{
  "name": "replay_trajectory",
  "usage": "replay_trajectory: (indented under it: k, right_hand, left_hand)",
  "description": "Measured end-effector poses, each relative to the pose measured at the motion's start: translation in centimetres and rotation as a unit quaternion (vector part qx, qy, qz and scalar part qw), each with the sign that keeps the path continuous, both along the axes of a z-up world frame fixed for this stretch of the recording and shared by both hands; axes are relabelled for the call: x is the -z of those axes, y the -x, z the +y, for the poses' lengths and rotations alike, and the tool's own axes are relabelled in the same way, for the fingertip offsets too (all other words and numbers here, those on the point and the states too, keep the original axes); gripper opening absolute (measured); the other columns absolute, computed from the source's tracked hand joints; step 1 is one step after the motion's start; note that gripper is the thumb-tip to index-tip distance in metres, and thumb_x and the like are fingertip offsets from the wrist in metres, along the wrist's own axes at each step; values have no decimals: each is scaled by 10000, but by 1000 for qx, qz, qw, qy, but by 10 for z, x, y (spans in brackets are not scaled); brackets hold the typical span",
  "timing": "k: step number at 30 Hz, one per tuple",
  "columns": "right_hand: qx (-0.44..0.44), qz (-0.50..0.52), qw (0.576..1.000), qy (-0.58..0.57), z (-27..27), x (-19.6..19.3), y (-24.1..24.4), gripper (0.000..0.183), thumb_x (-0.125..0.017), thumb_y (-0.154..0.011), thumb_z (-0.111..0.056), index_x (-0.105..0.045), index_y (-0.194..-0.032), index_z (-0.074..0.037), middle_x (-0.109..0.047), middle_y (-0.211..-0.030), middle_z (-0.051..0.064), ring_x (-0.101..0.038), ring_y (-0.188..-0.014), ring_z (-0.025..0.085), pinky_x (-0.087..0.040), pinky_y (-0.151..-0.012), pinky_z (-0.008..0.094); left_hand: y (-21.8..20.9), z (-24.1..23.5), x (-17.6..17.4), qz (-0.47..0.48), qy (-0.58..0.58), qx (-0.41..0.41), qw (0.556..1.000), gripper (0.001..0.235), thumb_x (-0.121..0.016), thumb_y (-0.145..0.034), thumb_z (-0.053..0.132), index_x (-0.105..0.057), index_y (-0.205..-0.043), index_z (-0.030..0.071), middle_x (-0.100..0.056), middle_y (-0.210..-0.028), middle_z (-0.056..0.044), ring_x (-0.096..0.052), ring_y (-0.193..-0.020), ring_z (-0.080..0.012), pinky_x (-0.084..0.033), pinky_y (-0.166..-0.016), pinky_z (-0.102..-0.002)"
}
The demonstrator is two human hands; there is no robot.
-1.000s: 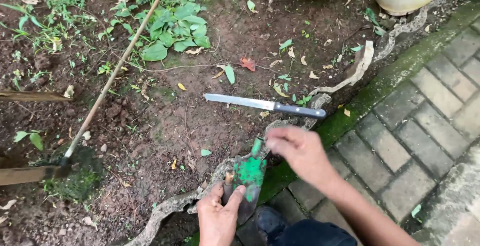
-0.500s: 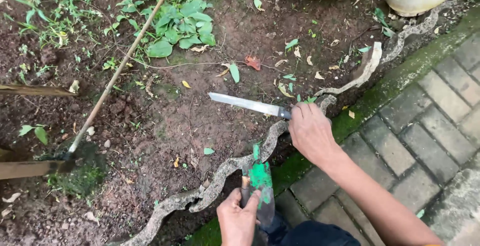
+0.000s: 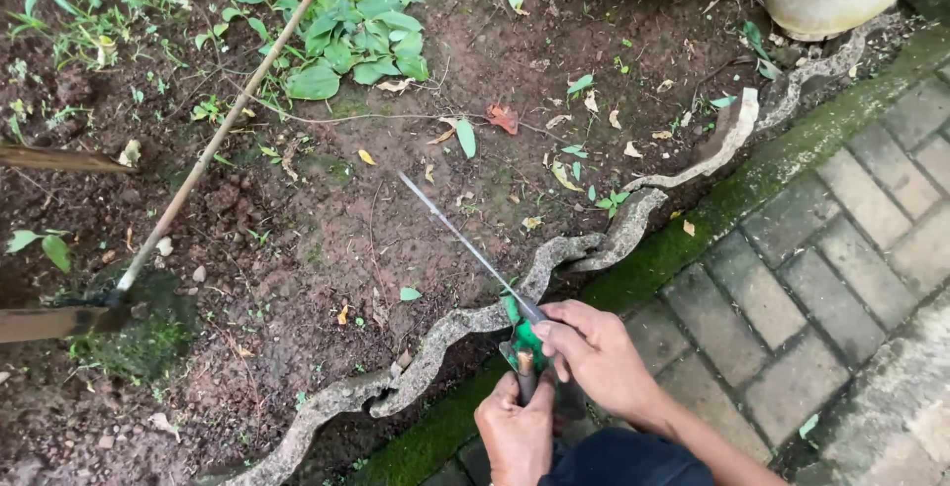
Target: The person picks leaves from a plant in a seedling bed, then uses a knife to scrape the blade of a green hand trowel. They then work on the trowel's wooden handle, fitting and pressing a handle piece into the trowel socket by hand and checking the fit repeatedly.
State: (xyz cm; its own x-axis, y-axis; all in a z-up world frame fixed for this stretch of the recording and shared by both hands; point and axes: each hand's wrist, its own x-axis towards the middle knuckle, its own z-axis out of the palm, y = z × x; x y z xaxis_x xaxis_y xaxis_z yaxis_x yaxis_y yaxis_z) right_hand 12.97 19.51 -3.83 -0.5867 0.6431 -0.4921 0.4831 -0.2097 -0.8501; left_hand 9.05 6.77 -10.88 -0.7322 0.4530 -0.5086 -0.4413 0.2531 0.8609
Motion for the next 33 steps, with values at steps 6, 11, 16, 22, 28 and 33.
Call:
replay_trajectory:
  k: [6,11,16,22,28,33]
  right_hand:
    - [18,43,996,74,-9,-11,16,334,-561,-972,-118,-625,-1279,-4,-601,-755,24,-436,-531,59,-334,-445,228]
    - [-7,40,995,90,-9,2,17,456,-533,-987,-128,-562,-1436,-52,-579,-771,-3,-419,-568,44,-322,-470,214]
    - [-40,20,999,-16,-13,2,21,446,-561,-993,-122,-581,-1433,-51,-586,-776,-29,-481,-620,33,-412,-518,209]
    - [24,43,996,72,-9,10,18,437,-570,-976,-106,-623,-1406,-52,-586,-752,-17,-445,-560,44,-340,-455,213]
    - [-14,-9,1000,7,-5,3,23,447,-566,-970,-121,-615,-1413,-84,-597,-718,-23,-456,-558,44,-368,-466,219]
    - [-83,-34,993,-79,-1,-10,26,417,-544,-995,-151,-583,-1404,-79,-580,-711,16,-494,-582,86,-429,-506,272]
  left_hand:
    - [6,-1,-7,-59,-27,-7,998,150,-789,-811,78,-696,-720,2,-557,-569,48,-450,-518,-24,-397,-456,-251]
    - [19,0,-31,-111,20,12,994,147,-780,-808,90,-699,-737,-9,-584,-531,12,-528,-470,-50,-453,-442,-269]
    - [26,1,-36,-130,4,56,990,221,-770,-840,125,-680,-719,-36,-618,-526,-28,-615,-433,-89,-506,-428,-287]
    - [54,-3,-61,-174,-64,155,970,303,-677,-831,68,-641,-1132,91,-662,-585,-32,-650,-427,-138,-500,-383,-284]
    - [57,-4,-35,-147,-96,237,955,164,-623,-954,64,-609,-1076,-43,-621,-611,-59,-652,-428,-146,-482,-359,-276]
    - [54,3,-38,4,-70,251,966,444,-619,-889,61,-520,-1309,-45,-704,-757,-193,-725,-614,-329,-580,-542,-402]
